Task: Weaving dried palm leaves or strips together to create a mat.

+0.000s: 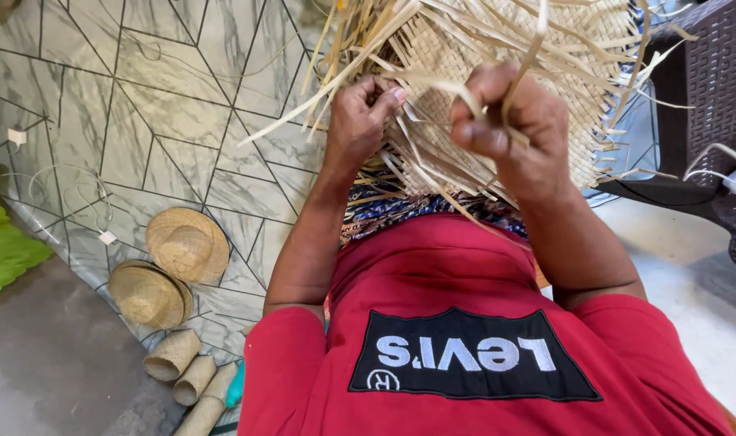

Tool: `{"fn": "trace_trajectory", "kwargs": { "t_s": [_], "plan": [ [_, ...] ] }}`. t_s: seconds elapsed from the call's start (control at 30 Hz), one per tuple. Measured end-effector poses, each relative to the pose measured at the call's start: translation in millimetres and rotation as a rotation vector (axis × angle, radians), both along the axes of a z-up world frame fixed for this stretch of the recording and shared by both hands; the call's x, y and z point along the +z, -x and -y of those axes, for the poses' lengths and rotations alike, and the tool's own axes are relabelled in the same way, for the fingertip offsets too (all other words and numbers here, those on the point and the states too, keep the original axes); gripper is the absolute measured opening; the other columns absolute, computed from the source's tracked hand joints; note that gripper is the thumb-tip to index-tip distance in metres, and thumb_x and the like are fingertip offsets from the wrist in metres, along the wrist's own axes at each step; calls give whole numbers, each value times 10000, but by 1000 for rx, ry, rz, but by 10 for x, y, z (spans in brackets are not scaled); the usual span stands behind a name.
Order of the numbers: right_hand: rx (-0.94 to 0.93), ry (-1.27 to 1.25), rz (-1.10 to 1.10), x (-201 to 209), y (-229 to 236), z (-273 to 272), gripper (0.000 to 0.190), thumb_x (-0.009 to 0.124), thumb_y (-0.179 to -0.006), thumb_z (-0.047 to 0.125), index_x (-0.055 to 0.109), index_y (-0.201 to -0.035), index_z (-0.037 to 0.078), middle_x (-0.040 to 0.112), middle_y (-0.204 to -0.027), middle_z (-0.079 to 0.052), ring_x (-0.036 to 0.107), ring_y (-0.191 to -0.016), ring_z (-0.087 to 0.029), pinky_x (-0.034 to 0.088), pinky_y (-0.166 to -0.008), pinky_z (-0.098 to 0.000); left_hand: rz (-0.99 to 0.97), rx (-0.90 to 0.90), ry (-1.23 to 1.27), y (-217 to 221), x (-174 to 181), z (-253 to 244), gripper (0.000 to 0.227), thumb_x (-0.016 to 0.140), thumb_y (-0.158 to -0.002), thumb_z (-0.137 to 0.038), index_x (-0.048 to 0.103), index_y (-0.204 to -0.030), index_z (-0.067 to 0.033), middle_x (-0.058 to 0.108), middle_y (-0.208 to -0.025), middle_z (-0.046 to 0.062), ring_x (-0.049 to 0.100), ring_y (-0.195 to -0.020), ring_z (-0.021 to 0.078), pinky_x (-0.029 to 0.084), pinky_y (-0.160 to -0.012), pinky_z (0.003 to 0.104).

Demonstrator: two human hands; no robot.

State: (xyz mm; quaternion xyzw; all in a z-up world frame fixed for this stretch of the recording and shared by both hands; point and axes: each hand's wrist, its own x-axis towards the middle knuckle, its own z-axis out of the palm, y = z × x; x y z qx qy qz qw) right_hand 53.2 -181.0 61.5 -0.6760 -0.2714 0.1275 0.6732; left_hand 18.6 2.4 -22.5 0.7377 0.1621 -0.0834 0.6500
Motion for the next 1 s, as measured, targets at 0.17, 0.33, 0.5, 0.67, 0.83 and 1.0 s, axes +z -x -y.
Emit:
{"fn": "trace_trajectory", "kwargs": {
  "t_s": [0.17,0.33,0.5,0.67,0.83,1.0],
  "plan": [
    [-47,825,358,-539,-137,5,215,718,-912,247,691,-839,47,557,-823,-81,478,-779,-211,432,-656,-343,-45,6,22,-1,160,-2,102,624,-824,-120,675,-814,-32,634,-648,34,468,-481,86,386,-474,217],
    [19,952,401,-631,0,-113,130,678,-825,202,639,-848,79,545,-852,-57,456,-858,-234,324,-783,-383,-27,-23,16,23,119,-1,129,586,-853,-103,664,-824,-4,616,-632,44,456,-470,76,341,-422,198],
    [25,584,91,-675,-106,-112,190,659,-892,172,630,-764,34,532,-742,-64,469,-686,-184,417,-628,-335,64,-35,-109,53,115,40,133,580,-861,-125,655,-855,-16,563,-603,19,422,-445,83,310,-374,213],
    [-79,680,-28,-590,-190,-252,276,609,-958,234,656,-756,53,543,-740,-80,446,-582,-165,383,-444,-279,285,-100,-412,132,130,135,164,545,-888,-208,584,-889,-48,571,-800,65,522,-654,204,411,-588,340],
    [123,170,-342,116,-173,-267,162,603,-923,155,608,-870,2,496,-591,-23,370,-429,-93,263,-361,-228,338,-166,-843,123,86,128,174,626,-795,-211,519,-813,-76,558,-768,79,528,-721,241,361,-699,402],
    [184,364,140,115,-365,-248,171,691,-886,101,555,-830,13,482,-843,-69,445,-763,-192,388,-687,-297,67,-81,-237,38,128,12,157,646,-803,-167,630,-864,-23,615,-679,60,532,-539,145,428,-473,279]
  ]
}}
